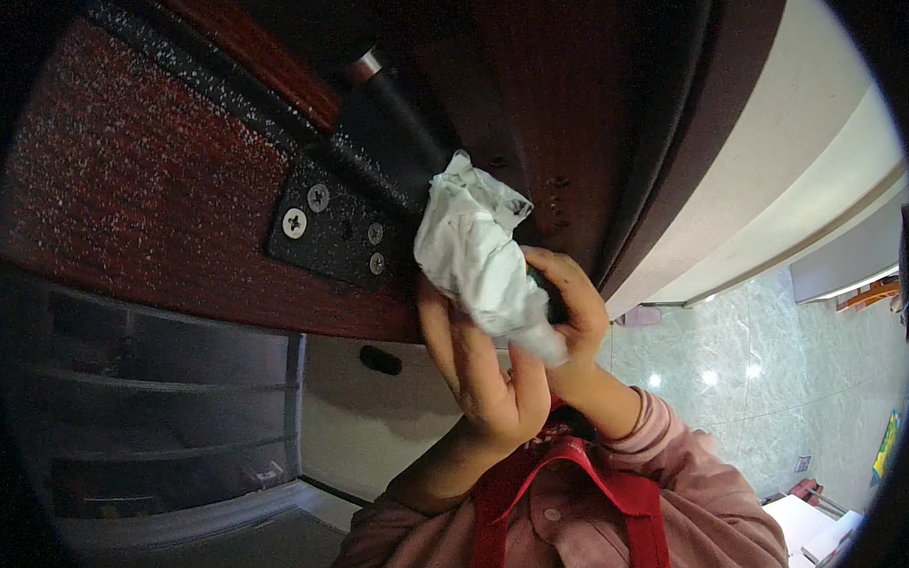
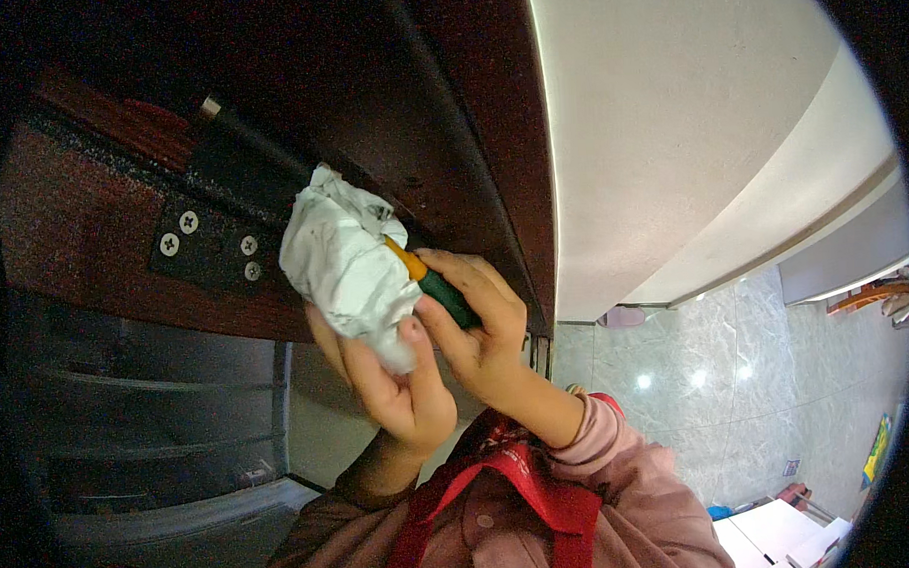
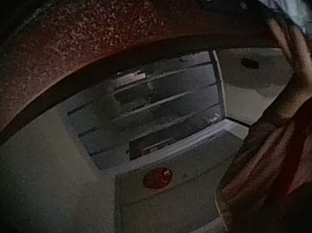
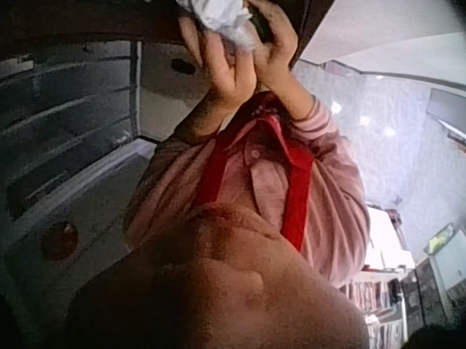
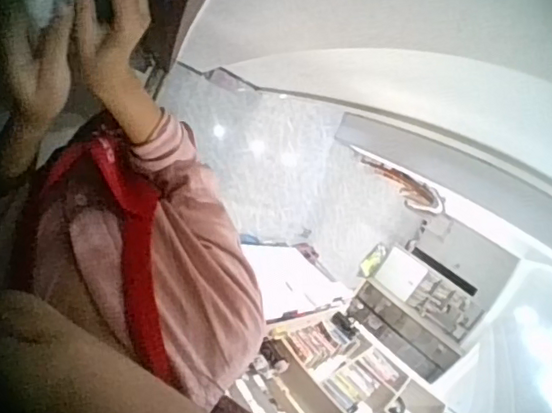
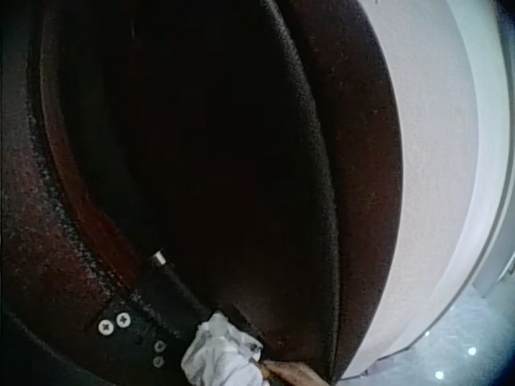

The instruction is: The person cleans a small metal part with a white cloth, then wipes a black cylindrical door lock mechanism. They retrieve a screwdriver from a drawer and use it to tighten screws on the door lock while holding the cloth.

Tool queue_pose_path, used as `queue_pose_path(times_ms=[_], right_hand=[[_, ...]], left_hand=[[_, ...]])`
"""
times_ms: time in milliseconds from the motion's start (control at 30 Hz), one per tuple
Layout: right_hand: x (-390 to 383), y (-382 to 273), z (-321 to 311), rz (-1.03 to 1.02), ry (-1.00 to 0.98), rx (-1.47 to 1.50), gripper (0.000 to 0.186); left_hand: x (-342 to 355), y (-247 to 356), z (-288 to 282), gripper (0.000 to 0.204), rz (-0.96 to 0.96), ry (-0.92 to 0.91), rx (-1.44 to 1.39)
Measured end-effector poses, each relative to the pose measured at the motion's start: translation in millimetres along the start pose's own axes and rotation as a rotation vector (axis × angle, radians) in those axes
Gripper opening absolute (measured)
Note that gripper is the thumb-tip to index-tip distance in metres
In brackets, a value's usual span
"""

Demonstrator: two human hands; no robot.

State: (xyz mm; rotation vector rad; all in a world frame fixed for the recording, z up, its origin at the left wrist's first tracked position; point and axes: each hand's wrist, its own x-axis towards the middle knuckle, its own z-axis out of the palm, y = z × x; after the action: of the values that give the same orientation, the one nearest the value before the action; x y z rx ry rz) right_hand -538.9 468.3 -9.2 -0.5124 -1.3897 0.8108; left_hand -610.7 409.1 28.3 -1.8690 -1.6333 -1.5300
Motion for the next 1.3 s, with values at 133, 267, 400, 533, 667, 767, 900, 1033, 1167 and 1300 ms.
queue_pose_path(times_ms=[133,267,400,533,667,767,900,1033,1167,1300], right_hand=[[-4.1,5.3,1.7,-0.006,0.02,-0.026,0.033],[-37.9,6.7,-24.7,0.051,0.025,-0.143,0.032],[-40.7,-0.4,-44.4,-0.118,-0.042,-0.237,0.032],[-19.8,-15.7,-38.4,-0.093,-0.049,-0.267,0.031],[-16.3,-18.5,-36.5,-0.067,-0.04,-0.306,0.03],[-18.9,-12.8,-35.1,-0.076,-0.039,-0.3,0.03],[-10.1,-12.5,-30.3,-0.044,-0.054,-0.293,0.03],[-4.0,-0.4,-21.7,-0.048,-0.039,-0.236,0.03],[-1.7,12.9,-10.4,-0.04,-0.027,-0.155,0.03],[-13.7,35.6,5.4,-0.046,0.026,-0.034,0.033]], left_hand=[[9.1,-8.0,0.3,0.031,0.077,-0.031,-0.012],[9.1,-4.4,1.5,0.027,0.015,-0.018,0.031],[3.3,-9.7,7.6,0.026,-0.014,0.03,-0.008],[7.4,-10.8,12.7,0.028,0.038,0.111,-0.097],[-0.7,-6.6,-0.8,0.049,-0.037,-0.036,-0.076],[-2.1,-10.6,-0.7,0.05,-0.035,-0.039,-0.055],[-3.5,-12.7,2.3,0.048,-0.058,-0.005,-0.095],[-2.4,-18.2,3.7,0.044,-0.009,-0.022,-0.065],[6.0,-16.1,9.0,0.042,0.021,0.031,-0.072],[-0.2,-23.7,10.2,0.042,0.052,0.016,-0.064]])
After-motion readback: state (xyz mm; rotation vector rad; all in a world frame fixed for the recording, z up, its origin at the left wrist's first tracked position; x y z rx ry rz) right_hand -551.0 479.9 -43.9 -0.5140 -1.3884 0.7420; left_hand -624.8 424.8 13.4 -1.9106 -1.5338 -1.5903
